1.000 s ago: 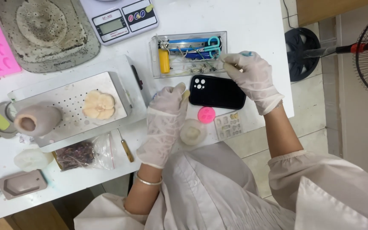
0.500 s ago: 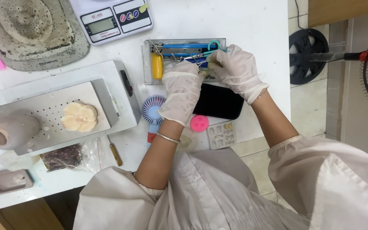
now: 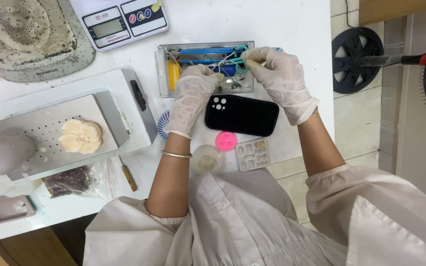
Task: Demolding a flower-shaped candle and preparing it for a wick.
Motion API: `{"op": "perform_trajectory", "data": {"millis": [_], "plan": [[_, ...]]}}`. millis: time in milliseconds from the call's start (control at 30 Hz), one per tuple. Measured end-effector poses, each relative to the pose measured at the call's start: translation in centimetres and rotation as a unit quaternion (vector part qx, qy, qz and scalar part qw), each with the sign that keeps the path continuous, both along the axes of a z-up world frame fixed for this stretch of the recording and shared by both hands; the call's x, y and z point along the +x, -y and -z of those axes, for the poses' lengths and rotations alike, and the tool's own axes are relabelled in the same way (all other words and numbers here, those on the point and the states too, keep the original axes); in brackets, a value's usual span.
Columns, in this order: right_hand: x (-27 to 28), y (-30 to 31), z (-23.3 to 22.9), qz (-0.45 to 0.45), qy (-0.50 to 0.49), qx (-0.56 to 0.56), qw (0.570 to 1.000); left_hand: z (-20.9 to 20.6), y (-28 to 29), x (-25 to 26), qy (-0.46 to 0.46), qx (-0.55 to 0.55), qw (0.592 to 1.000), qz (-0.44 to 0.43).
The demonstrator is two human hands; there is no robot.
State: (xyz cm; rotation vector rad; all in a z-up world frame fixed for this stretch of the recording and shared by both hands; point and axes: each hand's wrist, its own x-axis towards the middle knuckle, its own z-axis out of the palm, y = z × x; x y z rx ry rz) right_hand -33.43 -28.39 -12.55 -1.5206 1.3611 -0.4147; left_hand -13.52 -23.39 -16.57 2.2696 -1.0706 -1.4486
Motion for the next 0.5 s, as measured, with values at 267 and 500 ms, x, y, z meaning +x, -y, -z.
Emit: {"op": "perform_trajectory", "data": {"millis": [267,500], "plan": [[0.3,-1.2,-0.8,-0.009,0.011,0.001,1.000,-2.0,0.1,1.4,0.004,-0.022,1.000,-0.016],[1.4,-1.3,-0.9,-0.223,-0.122,-0.105,0.962,-3.2,-1.3,2.0,0.103,-0.134,0.985,-0.026]]}}
